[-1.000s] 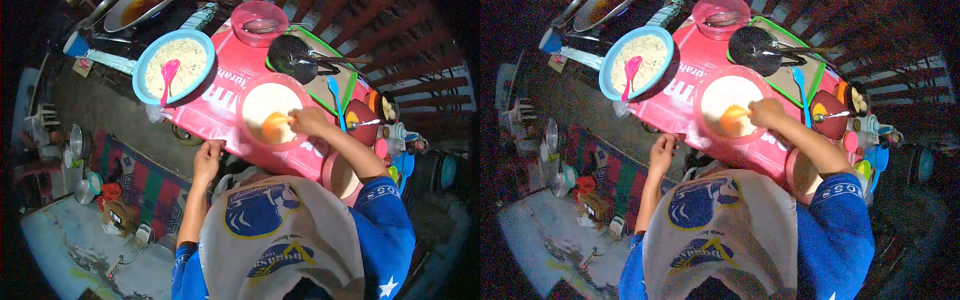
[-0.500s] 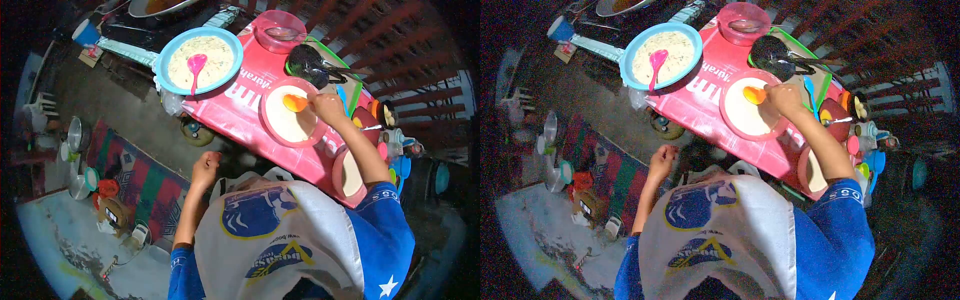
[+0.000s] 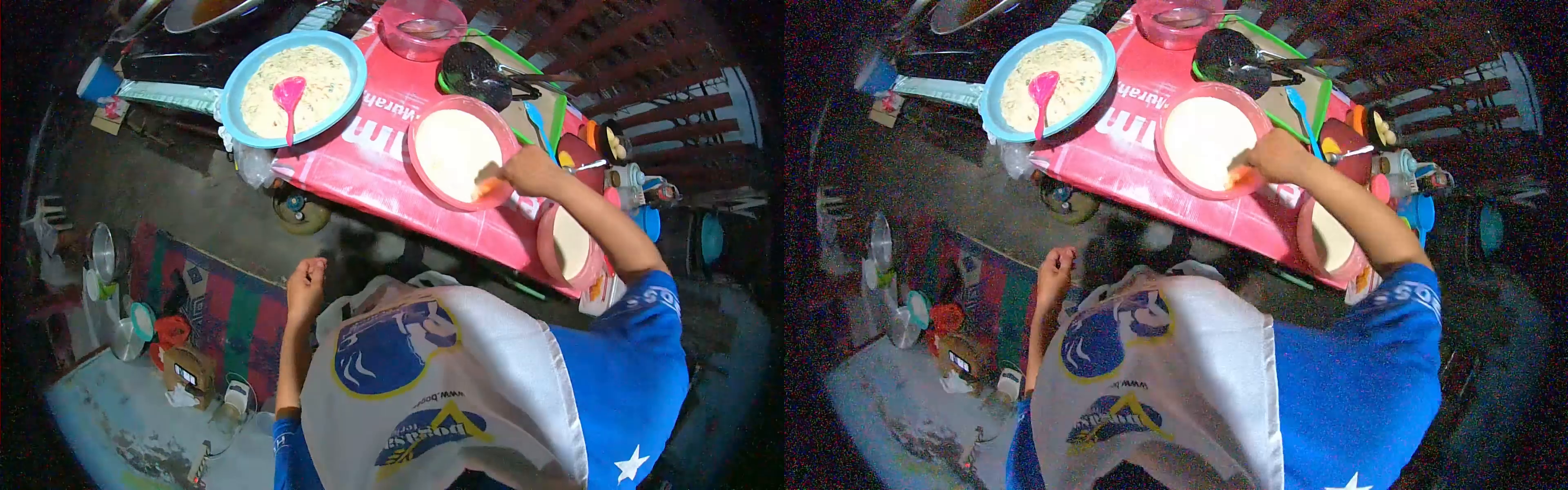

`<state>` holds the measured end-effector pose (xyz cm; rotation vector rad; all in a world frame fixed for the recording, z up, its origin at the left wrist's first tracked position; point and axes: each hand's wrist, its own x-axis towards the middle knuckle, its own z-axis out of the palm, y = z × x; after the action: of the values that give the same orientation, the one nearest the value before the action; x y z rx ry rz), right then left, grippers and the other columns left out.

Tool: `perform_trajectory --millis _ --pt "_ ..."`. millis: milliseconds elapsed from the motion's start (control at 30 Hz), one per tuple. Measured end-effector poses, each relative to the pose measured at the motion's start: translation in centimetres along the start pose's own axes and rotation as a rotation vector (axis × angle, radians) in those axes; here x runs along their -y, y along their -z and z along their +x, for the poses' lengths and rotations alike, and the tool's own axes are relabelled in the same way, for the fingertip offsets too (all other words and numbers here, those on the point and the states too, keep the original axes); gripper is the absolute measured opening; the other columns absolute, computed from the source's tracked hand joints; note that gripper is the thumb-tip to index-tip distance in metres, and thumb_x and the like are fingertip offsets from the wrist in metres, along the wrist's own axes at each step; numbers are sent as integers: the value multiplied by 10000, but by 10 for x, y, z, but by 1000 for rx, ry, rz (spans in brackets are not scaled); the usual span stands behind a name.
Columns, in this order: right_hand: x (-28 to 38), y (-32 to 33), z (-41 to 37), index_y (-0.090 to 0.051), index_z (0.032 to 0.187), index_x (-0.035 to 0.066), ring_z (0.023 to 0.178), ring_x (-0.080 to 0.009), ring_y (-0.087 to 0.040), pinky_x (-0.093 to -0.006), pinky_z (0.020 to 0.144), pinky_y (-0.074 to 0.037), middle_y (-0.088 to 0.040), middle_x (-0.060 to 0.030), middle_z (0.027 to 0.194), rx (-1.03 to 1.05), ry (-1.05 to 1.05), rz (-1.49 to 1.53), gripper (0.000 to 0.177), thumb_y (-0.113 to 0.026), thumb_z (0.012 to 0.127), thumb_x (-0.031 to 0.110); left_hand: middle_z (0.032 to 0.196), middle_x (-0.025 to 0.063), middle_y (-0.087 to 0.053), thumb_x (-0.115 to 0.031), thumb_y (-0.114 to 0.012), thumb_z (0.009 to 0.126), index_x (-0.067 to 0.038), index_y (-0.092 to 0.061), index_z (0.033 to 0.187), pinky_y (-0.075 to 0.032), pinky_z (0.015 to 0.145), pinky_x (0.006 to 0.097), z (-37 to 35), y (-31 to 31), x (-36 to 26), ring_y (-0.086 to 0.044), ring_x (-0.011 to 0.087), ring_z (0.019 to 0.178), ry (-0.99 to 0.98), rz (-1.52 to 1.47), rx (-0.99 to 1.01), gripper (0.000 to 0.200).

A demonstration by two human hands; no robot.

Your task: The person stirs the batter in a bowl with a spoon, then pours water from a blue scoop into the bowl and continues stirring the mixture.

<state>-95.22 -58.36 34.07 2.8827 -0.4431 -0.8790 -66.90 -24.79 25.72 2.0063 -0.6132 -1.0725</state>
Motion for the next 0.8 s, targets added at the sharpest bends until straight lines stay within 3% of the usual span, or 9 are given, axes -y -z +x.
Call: perform_trajectory --millis 100,200,233,333,467,600,667,700,800 --pt "-10 -3 29 -624 815 162 603 -255 -609 -389 527 -468 -594 -101 627 -230 -209 -132 149 -535 699 190 724 49 -586 -265 -515 845 -18 -581 900 -415 605 253 6 -2 4 -504 112 626 -35 36 -12 262" --pt "-18 41 13 -622 824 167 608 -242 -613 -375 523 -474 -602 -96 643 -231 -125 -69 148 -515 723 179 722 57 -590 -282 -513 842 -24 -583 900 -420 605 262 9 1 9 -513 118 623 -93 94 -11 274" --pt "-9 47 5 -619 846 171 614 -240 -614 -372 526 -475 -609 -89 662 -52 -149 -60 156 -513 734 187 713 56 -588 -292 -512 841 -26 -584 897 -420 598 264 13 2 8 -513 118 617 -119 99 -19 281" --pt "9 2 9 -618 844 161 630 -257 -613 -383 533 -475 -612 -100 684 -68 -188 17 158 -521 721 180 702 62 -589 -286 -506 843 -29 -588 893 -418 598 263 21 3 12 -513 118 619 -95 94 -22 274" --pt "-5 1 36 -613 829 144 667 -256 -624 -392 535 -479 -622 -107 709 -449 -562 139 153 -521 717 191 676 53 -573 -277 -505 844 -30 -589 886 -412 590 257 19 -2 -4 -505 112 613 -125 190 25 265" --pt "46 -6 38 -594 721 132 536 -261 -589 -399 474 -448 -572 -99 569 -447 -762 109 99 -534 723 210 695 67 -585 -263 -514 829 -26 -589 894 -422 595 265 14 -2 -15 -530 122 640 -98 171 55 256" --pt "74 -9 36 -602 730 108 549 -259 -605 -381 496 -479 -610 -116 627 -411 -629 251 176 -520 728 264 708 81 -593 -249 -510 832 -26 -588 903 -429 607 268 19 -5 -6 -545 140 655 -185 241 20 247" --pt "77 -6 30 -600 711 104 513 -245 -598 -376 467 -471 -606 -110 607 -552 -501 287 205 -519 730 292 713 94 -597 -236 -503 837 -28 -588 905 -431 612 268 25 -7 7 -550 154 652 -221 157 43 235" --pt "51 -15 32 -589 706 85 513 -254 -596 -381 470 -471 -605 -121 612 -582 -713 391 217 -520 732 290 712 112 -597 -223 -502 837 -33 -588 893 -432 598 277 19 -8 -9 -552 169 631 -165 204 64 216"
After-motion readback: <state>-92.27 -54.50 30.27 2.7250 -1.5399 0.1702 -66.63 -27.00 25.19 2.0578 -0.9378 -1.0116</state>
